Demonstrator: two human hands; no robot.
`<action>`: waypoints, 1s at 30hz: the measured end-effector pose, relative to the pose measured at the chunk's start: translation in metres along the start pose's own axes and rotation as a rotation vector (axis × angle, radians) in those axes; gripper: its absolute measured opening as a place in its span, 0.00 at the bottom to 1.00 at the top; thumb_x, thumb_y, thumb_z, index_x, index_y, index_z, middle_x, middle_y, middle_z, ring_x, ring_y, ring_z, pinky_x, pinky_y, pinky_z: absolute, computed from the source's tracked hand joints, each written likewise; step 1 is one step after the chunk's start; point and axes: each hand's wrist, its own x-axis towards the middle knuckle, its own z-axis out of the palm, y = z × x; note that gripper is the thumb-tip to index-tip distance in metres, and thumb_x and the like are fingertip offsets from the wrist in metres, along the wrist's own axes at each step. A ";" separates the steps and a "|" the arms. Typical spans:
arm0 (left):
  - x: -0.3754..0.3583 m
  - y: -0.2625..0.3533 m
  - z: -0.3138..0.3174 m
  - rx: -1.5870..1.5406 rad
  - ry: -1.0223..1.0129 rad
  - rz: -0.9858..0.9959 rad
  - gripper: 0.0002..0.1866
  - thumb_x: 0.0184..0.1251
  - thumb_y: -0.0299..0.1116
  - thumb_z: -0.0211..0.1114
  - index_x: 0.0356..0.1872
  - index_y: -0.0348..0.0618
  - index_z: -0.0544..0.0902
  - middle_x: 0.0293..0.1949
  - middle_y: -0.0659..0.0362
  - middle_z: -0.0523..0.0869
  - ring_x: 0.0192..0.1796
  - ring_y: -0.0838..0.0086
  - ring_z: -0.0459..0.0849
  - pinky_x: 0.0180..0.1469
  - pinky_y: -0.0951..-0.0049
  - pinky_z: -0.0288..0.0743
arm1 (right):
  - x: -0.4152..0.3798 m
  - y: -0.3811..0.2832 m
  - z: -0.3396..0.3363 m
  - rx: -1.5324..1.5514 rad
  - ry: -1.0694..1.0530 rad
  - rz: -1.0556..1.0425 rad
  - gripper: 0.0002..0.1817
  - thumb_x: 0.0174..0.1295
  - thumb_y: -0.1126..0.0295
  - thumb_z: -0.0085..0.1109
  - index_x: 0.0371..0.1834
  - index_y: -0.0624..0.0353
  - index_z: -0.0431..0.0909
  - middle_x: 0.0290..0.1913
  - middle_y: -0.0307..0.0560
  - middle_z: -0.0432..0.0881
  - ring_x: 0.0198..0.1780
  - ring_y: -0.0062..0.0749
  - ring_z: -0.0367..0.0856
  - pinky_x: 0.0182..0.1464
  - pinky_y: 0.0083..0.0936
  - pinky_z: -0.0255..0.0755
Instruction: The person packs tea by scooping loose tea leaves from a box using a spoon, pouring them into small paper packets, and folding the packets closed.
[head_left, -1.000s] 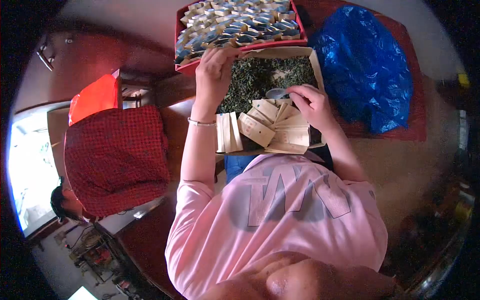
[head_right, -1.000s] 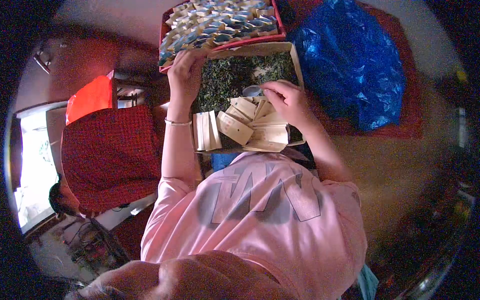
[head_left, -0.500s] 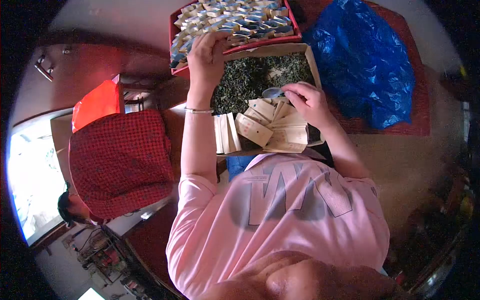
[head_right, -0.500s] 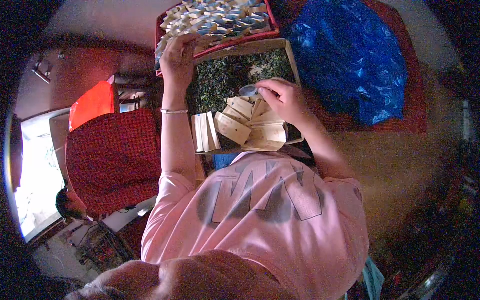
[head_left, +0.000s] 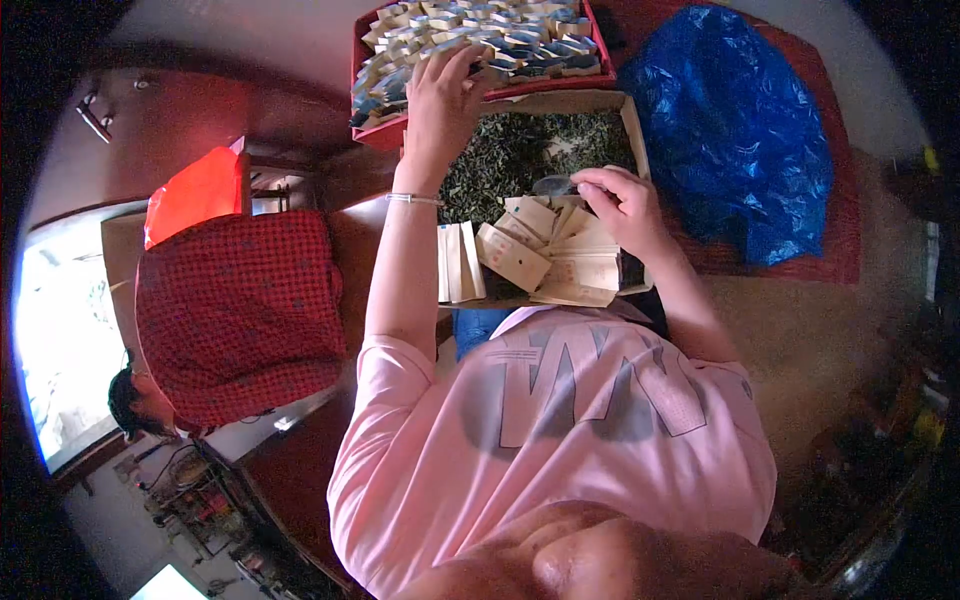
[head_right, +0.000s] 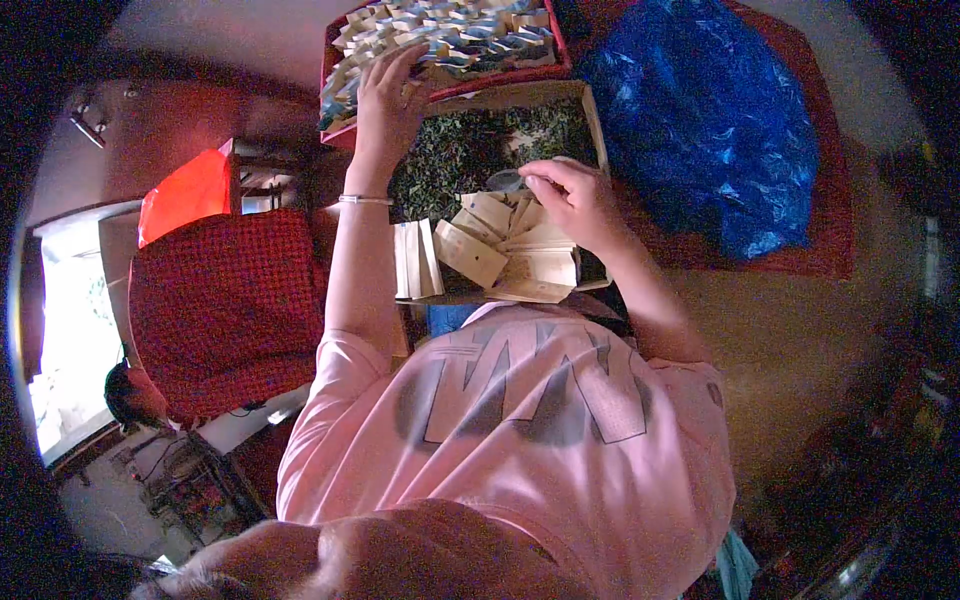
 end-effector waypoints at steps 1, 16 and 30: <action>0.000 0.002 -0.002 0.003 0.029 0.001 0.21 0.64 0.28 0.68 0.59 0.46 0.81 0.53 0.53 0.84 0.55 0.52 0.79 0.59 0.54 0.72 | 0.000 0.001 0.000 0.003 0.002 -0.002 0.07 0.68 0.74 0.63 0.46 0.62 0.85 0.42 0.50 0.88 0.43 0.36 0.87 0.43 0.28 0.80; -0.040 0.012 0.010 0.126 0.085 -0.136 0.31 0.57 0.35 0.72 0.64 0.45 0.75 0.62 0.52 0.77 0.65 0.53 0.73 0.68 0.52 0.64 | 0.001 0.009 0.006 -0.012 0.015 -0.033 0.08 0.70 0.72 0.61 0.48 0.61 0.86 0.40 0.47 0.87 0.36 0.30 0.85 0.38 0.24 0.77; -0.054 0.017 0.026 0.033 -0.226 -0.155 0.44 0.57 0.35 0.75 0.76 0.55 0.64 0.70 0.57 0.74 0.74 0.54 0.64 0.74 0.49 0.56 | 0.002 0.007 0.005 -0.054 0.019 -0.024 0.08 0.69 0.75 0.61 0.48 0.61 0.86 0.40 0.47 0.88 0.39 0.30 0.86 0.40 0.24 0.78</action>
